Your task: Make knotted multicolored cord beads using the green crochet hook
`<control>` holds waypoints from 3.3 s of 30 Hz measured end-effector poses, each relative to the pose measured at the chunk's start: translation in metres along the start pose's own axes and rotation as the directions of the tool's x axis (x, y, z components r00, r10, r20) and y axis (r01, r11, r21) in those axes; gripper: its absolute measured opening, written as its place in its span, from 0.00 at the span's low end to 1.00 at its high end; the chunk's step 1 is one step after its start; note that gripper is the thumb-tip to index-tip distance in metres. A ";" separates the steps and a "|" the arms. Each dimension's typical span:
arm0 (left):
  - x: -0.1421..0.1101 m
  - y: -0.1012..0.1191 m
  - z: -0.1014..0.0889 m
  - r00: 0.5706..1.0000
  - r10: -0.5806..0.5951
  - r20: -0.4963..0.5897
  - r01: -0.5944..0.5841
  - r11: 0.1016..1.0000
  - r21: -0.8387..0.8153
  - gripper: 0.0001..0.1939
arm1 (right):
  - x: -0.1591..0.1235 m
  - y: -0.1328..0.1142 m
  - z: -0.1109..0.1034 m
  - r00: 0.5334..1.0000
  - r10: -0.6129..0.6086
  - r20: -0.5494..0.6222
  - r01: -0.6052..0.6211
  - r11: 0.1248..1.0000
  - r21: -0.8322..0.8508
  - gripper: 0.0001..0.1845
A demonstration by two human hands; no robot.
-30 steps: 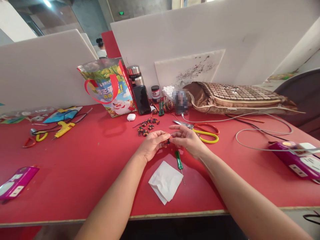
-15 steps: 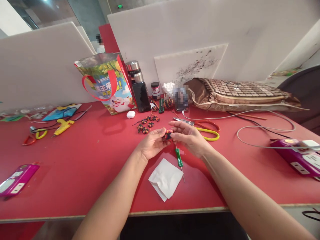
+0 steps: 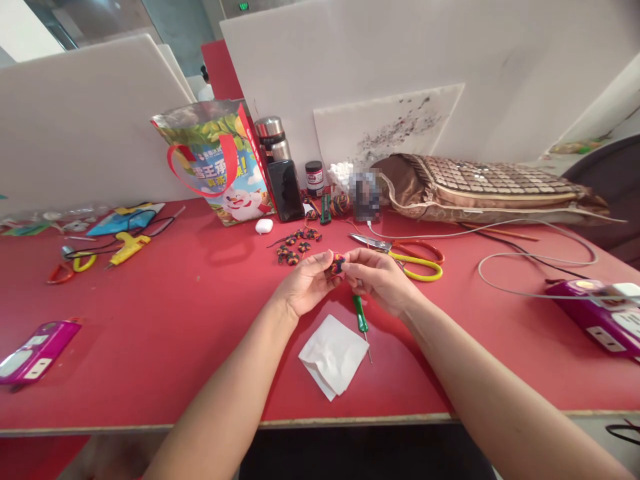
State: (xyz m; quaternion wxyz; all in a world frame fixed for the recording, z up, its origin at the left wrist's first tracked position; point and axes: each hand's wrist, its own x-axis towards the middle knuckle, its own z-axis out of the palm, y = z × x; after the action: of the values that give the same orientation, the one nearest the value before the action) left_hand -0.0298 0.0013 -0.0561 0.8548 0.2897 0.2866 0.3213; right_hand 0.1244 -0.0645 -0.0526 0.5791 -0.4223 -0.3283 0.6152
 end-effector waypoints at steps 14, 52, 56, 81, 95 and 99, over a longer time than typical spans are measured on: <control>-0.003 0.005 0.005 0.999 0.021 -0.026 -0.017 0.993 0.120 0.15 | 0.004 -0.002 -0.009 0.999 -0.004 -0.036 0.009 0.990 0.140 0.13; -0.008 0.003 0.014 0.988 0.145 0.047 -0.153 0.930 0.336 0.19 | 0.002 -0.007 -0.012 0.996 0.085 0.004 -0.084 0.976 0.199 0.19; -0.006 -0.001 0.012 0.997 0.066 0.041 -0.073 0.970 0.231 0.16 | 0.002 -0.006 -0.011 1.000 0.030 0.000 -0.030 0.982 0.185 0.19; -0.007 0.005 0.011 0.968 0.251 -0.008 -0.227 0.889 0.399 0.18 | -0.001 -0.008 -0.009 0.997 0.073 0.015 -0.074 0.995 0.066 0.18; -0.002 0.009 0.003 0.981 0.166 -0.103 -0.138 0.962 0.237 0.17 | 0.000 -0.004 -0.009 0.999 -0.035 0.019 0.036 0.998 -0.051 0.20; 0.002 0.008 0.000 0.919 0.318 -0.233 -0.246 0.924 0.291 0.17 | 0.002 -0.005 -0.010 0.997 -0.067 -0.035 0.068 0.997 0.035 0.19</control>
State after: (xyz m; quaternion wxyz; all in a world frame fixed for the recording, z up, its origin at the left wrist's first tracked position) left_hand -0.0317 0.0077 -0.0508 0.7059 0.3886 0.3969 0.4395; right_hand 0.1358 -0.0629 -0.0532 0.6126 -0.4105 -0.3216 0.5940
